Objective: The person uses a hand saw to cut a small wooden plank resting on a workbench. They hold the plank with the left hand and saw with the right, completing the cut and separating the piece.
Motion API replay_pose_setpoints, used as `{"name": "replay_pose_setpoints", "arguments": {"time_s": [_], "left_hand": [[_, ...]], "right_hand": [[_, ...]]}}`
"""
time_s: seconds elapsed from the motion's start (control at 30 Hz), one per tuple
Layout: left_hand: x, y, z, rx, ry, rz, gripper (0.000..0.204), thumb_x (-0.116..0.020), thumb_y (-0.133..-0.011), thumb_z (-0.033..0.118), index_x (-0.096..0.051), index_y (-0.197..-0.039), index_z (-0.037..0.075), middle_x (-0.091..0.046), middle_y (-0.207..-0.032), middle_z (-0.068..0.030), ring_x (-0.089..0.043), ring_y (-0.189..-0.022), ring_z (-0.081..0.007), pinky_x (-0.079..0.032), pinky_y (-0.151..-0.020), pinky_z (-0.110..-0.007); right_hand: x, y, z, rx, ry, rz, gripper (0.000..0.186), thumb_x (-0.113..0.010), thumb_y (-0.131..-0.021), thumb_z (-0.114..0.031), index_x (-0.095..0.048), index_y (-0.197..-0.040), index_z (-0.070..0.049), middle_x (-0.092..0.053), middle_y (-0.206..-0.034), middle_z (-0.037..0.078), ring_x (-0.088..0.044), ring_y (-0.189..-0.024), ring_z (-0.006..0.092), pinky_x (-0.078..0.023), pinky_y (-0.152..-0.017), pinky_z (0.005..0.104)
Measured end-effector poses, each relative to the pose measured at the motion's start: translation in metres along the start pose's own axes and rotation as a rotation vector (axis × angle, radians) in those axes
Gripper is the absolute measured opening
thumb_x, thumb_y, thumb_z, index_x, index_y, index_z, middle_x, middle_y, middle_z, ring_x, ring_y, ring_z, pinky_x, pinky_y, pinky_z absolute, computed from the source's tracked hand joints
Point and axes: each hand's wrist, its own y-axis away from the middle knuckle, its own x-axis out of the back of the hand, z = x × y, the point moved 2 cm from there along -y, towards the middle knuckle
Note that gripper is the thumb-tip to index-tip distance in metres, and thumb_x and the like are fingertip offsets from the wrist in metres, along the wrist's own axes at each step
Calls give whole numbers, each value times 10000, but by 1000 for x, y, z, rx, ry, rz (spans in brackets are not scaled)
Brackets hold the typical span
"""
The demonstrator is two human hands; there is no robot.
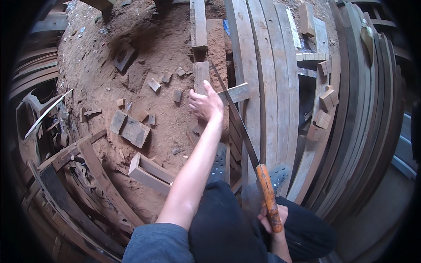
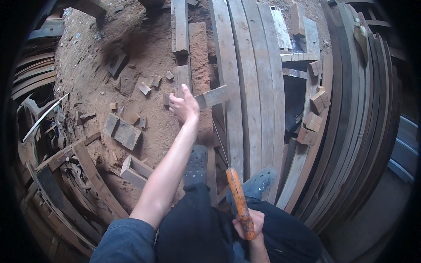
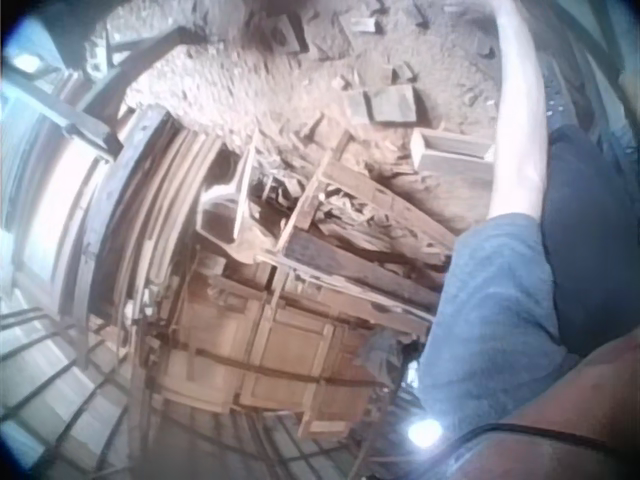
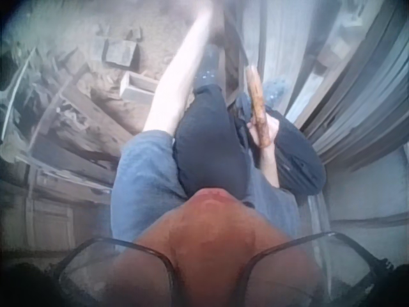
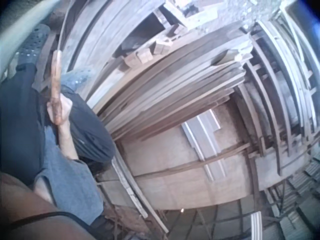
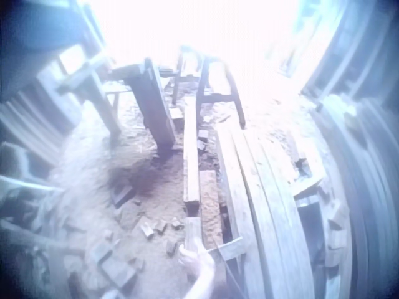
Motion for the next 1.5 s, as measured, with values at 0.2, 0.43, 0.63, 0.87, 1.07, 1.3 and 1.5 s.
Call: {"name": "replay_pose_setpoints", "arguments": {"time_s": [0.2, 0.43, 0.63, 0.87, 1.07, 1.3, 1.5], "left_hand": [[-11, 5, 0, -103, -88, 123, 618, -449, -891, 520, -422, -1224, 0, -503, -1217, -194, -473, -1142, -330, -369, -922, -479], [-18, 1, 5, -45, -140, 195, 546, -491, -869, 486, -492, -1092, -13, -572, -1095, -213, -543, -1047, -353, -407, -884, -460], [-18, 3, 13, -6, -209, 281, 493, -492, -874, 464, -498, -1089, 20, -588, -1027, -168, -560, -997, -318, -415, -840, -447], [-17, 4, 12, -8, -155, 236, 527, -496, -869, 471, -499, -1133, 15, -579, -1100, -182, -546, -1056, -333, -406, -904, -442], [-21, 1, 8, 17, -118, 236, 530, -508, -857, 482, -497, -1129, 27, -577, -1100, -178, -541, -1063, -338, -398, -909, -452], [-24, 2, 6, -39, -185, 333, 466, -506, -864, 464, -500, -1062, 42, -581, -1045, -145, -556, -1014, -308, -410, -855, -443], [-23, -1, 9, 24, -125, 309, 440, -517, -862, 450, -504, -1034, 45, -590, -1010, -152, -564, -994, -316, -415, -838, -447]], "right_hand": [[-16, 13, -6, 20, -22, 121, 149, -638, -581, 22, -529, -654, -48, -531, -562, 82, -569, -458, 231, -441, -466, 280], [-26, 16, 16, 108, -71, 105, 72, -630, -648, -13, -567, -684, -18, -518, -561, 94, -560, -460, 247, -430, -459, 297], [1, 42, 2, -130, -52, 10, 168, -712, -659, -97, -581, -730, -20, -538, -594, 88, -568, -485, 244, -437, -479, 307], [22, 55, -40, -228, 91, -50, 204, -733, -651, -176, -627, -791, -72, -571, -631, 52, -588, -571, 257, -443, -538, 346], [-24, 8, 8, -101, -204, -35, 223, -594, -795, -192, -541, -666, -18, -487, -548, 82, -532, -454, 256, -391, -441, 336], [23, 87, -40, -165, -13, -81, 194, -708, -630, -135, -586, -722, -16, -556, -590, 101, -581, -491, 278, -468, -488, 339], [-12, 27, 5, -186, -188, -57, 220, -682, -660, -167, -508, -647, -32, -472, -548, 90, -508, -451, 269, -383, -449, 357]]}}
